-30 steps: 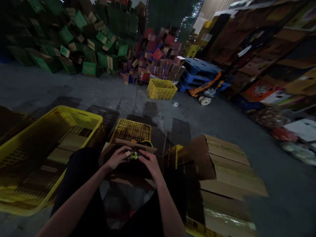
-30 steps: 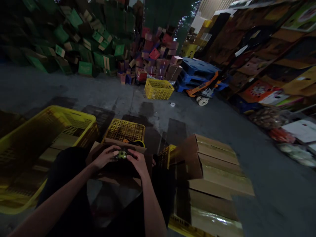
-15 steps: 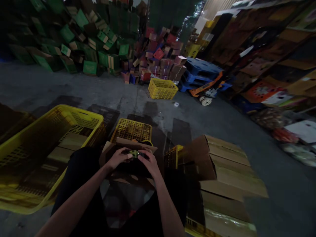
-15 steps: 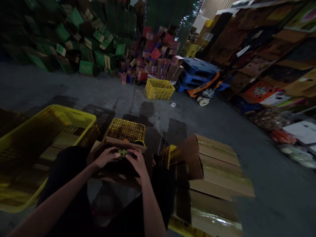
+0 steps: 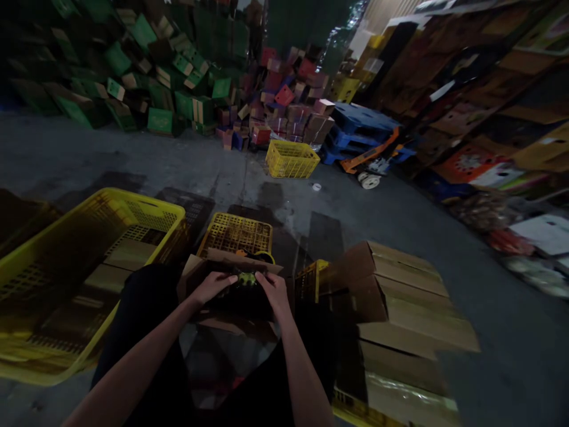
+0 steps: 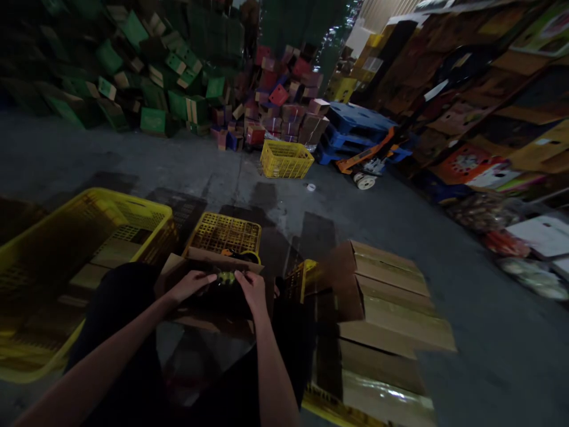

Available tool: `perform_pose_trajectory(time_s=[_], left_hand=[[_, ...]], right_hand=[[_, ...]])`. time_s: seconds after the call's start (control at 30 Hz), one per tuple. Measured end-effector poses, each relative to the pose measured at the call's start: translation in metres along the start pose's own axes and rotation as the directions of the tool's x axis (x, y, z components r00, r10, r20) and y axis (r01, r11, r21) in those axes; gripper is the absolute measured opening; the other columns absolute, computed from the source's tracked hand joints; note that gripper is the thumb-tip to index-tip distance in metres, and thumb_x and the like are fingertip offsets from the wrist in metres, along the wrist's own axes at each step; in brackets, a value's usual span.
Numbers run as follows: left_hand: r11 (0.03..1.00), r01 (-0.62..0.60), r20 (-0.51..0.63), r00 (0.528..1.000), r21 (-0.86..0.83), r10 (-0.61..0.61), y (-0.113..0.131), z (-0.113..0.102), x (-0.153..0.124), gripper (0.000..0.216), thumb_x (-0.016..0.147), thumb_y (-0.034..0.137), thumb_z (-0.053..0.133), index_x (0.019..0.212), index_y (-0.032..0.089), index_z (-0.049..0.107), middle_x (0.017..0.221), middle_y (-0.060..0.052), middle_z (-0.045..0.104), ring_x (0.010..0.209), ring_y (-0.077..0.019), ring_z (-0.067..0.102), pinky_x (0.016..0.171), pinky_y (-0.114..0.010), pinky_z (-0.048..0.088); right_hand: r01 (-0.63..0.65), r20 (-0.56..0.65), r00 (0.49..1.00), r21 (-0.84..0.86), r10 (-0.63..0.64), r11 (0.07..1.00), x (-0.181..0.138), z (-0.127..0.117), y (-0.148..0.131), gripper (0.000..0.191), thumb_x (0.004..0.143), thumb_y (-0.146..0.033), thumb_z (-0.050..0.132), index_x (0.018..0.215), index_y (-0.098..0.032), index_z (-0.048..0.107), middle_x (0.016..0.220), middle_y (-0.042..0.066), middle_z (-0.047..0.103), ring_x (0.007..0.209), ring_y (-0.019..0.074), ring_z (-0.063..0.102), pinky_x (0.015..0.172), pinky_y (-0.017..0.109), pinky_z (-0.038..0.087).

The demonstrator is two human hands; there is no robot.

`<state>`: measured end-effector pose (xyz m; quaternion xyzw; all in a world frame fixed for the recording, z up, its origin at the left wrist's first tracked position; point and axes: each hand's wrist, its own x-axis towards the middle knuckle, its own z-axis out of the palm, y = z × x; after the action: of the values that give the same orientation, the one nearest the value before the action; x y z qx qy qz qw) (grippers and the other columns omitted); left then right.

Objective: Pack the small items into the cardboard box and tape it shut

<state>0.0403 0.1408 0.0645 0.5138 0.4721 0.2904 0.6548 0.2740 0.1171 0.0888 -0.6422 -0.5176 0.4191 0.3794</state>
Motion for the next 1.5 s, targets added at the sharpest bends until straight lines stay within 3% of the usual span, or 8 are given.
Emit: perform_pose_trajectory(time_s=[0.2, 0.53, 0.7, 0.8, 1.0, 1.1, 1.23, 1.5], left_hand=[[1.0, 0.006, -0.19, 0.982, -0.018, -0.01, -0.007, -0.005, 0.006, 0.043, 0.067, 0.041, 0.078, 0.099, 0.013, 0.076, 0.077, -0.005, 0.072, 0.063, -0.0189, 0.064, 0.059, -0.027, 0.047], [0.947, -0.095, -0.337, 0.92, 0.308, 0.202, -0.007, -0.01, 0.009, 0.025, 0.071, 0.02, 0.072, 0.095, 0.019, 0.078, 0.105, -0.01, 0.074, 0.107, -0.0307, 0.065, 0.098, -0.038, 0.045], [0.707, 0.034, -0.189, 0.972, 0.706, 0.141, -0.013, -0.008, 0.001, 0.055, 0.068, 0.013, 0.074, 0.123, 0.021, 0.068, 0.124, -0.015, 0.066, 0.118, -0.0346, 0.058, 0.097, -0.038, 0.043], [0.646, 0.041, -0.143, 0.984, 0.762, 0.105, -0.018, -0.005, -0.003, 0.062, 0.066, 0.004, 0.07, 0.127, 0.016, 0.064, 0.121, -0.02, 0.066, 0.118, -0.0376, 0.058, 0.095, -0.038, 0.042], [0.706, -0.007, -0.111, 0.987, 0.708, 0.12, -0.007, -0.004, -0.004, 0.064, 0.068, 0.01, 0.072, 0.131, 0.02, 0.062, 0.118, -0.016, 0.069, 0.111, -0.0361, 0.063, 0.094, -0.039, 0.043], [0.799, -0.191, -0.035, 0.966, 0.571, 0.256, 0.006, -0.001, -0.006, 0.06, 0.071, 0.02, 0.075, 0.13, 0.025, 0.064, 0.124, -0.01, 0.069, 0.117, -0.0331, 0.06, 0.101, -0.038, 0.042], [0.78, -0.372, 0.055, 0.915, 0.503, 0.401, 0.01, 0.004, -0.007, 0.052, 0.081, 0.022, 0.068, 0.132, 0.027, 0.064, 0.136, -0.006, 0.063, 0.131, -0.0296, 0.049, 0.114, -0.04, 0.034], [0.721, -0.321, -0.071, 0.888, 0.614, 0.455, -0.015, -0.006, 0.011, 0.033, 0.089, 0.021, 0.054, 0.117, 0.022, 0.072, 0.117, -0.008, 0.072, 0.113, -0.0262, 0.064, 0.104, -0.042, 0.048]], right_hand=[[0.032, -0.039, 0.998, -0.174, -0.039, 0.984, 0.004, 0.003, 0.007, 0.033, 0.08, -0.051, 0.067, 0.08, -0.019, 0.075, 0.077, 0.004, 0.074, 0.075, 0.0229, 0.065, 0.069, 0.03, 0.047], [0.082, 0.018, 0.996, -0.531, -0.086, 0.843, 0.001, 0.011, 0.024, 0.03, 0.082, -0.009, 0.053, 0.101, -0.021, 0.074, 0.101, 0.008, 0.075, 0.097, 0.0245, 0.069, 0.091, 0.034, 0.049], [0.094, 0.062, 0.996, -0.567, -0.071, 0.818, -0.001, 0.015, 0.028, 0.029, 0.081, -0.005, 0.056, 0.093, -0.021, 0.077, 0.1, 0.011, 0.076, 0.094, 0.0263, 0.07, 0.089, 0.034, 0.049], [0.104, 0.061, 0.995, -0.558, -0.084, 0.824, 0.002, 0.013, 0.026, 0.03, 0.089, -0.01, 0.051, 0.101, -0.021, 0.076, 0.106, 0.012, 0.076, 0.1, 0.0271, 0.07, 0.093, 0.036, 0.049], [0.091, -0.059, 0.99, -0.412, -0.127, 0.906, 0.006, -0.001, 0.02, 0.03, 0.093, -0.021, 0.048, 0.106, -0.021, 0.074, 0.107, 0.009, 0.076, 0.1, 0.025, 0.069, 0.094, 0.038, 0.05], [0.102, -0.098, 0.984, -0.373, -0.148, 0.922, 0.006, -0.004, 0.016, 0.031, 0.093, -0.024, 0.046, 0.105, -0.021, 0.074, 0.107, 0.009, 0.075, 0.1, 0.025, 0.069, 0.095, 0.039, 0.05], [0.128, -0.129, 0.975, -0.337, -0.18, 0.933, 0.005, -0.005, 0.012, 0.03, 0.093, -0.025, 0.046, 0.103, -0.022, 0.074, 0.107, 0.009, 0.075, 0.101, 0.0243, 0.068, 0.096, 0.038, 0.049], [0.229, -0.157, 0.934, -0.426, -0.32, 0.876, 0.003, -0.01, 0.01, 0.031, 0.096, -0.024, 0.043, 0.104, -0.017, 0.072, 0.104, 0.012, 0.073, 0.094, 0.0232, 0.068, 0.09, 0.035, 0.052]])
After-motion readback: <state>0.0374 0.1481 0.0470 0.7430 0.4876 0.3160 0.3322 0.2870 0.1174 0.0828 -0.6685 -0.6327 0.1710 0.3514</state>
